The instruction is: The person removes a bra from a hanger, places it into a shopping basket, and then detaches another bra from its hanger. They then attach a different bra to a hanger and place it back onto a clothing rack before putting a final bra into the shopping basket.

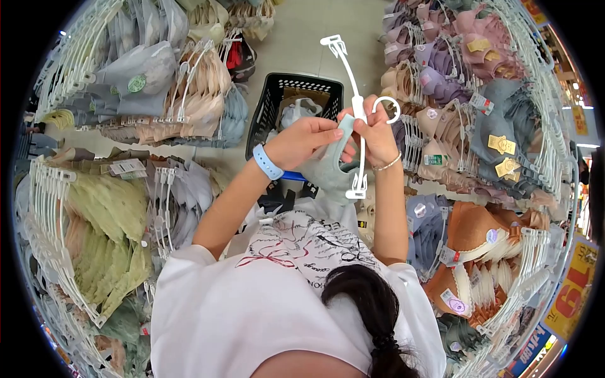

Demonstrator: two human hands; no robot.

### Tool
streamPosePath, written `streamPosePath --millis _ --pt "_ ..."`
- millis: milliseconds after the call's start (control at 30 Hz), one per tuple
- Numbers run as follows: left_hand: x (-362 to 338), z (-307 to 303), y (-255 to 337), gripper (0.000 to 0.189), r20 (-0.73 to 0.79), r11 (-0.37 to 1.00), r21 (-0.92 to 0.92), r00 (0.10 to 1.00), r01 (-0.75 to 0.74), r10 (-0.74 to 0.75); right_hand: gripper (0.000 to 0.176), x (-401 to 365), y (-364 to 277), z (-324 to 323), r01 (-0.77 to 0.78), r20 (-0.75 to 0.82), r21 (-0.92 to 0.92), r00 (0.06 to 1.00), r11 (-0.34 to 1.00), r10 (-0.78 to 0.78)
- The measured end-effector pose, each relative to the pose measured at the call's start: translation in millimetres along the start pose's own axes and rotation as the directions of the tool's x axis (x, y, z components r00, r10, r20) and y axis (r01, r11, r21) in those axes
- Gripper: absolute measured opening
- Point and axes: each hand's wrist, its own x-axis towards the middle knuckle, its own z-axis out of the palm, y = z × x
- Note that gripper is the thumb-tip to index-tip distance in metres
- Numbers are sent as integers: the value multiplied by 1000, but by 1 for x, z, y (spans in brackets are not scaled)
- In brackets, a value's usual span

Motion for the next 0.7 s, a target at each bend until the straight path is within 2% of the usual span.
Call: streamPosePath --millis 100,167,367,433,500,567,600,633,700 --pt "3 -1 1 24 19 1000 -1 1000 19 -19 28 4 5 -6 9 17 98 1000 995 -10" --pt "4 2 2 25 -13 1000 17 1000 3 -2 26 3 6 -9 -43 48 182 998 982 35" --pt "3 1 -14 24 -107 994 108 994 -7 19 26 -2 9 -10 -39 68 83 997 996 33" --pt "1 1 -15 23 -135 981 196 990 -3 30 22 -3 1 -5 -110 -53 41 992 993 112" --pt "-2 -2 -17 23 -195 969 243 981 33 16 19 -4 -2 -9 -59 -52 -9 997 998 59" --pt "-5 -5 -19 22 -188 967 253 982 18 31 24 -5 -7 -17 -14 21 -163 1000 986 17" --pt "-7 -5 -19 22 -198 985 173 980 0 35 35 -7 -10 -16 -19 -12 -211 1000 977 17" --pt "-9 -5 -19 22 -209 995 96 977 -20 39 35 -9 -13 -15 -6 -8 -211 1000 978 4" --pt "-10 -11 -27 22 -205 994 109 977 -28 50 42 -11 -17 -10 -16 -66 -200 998 980 3"
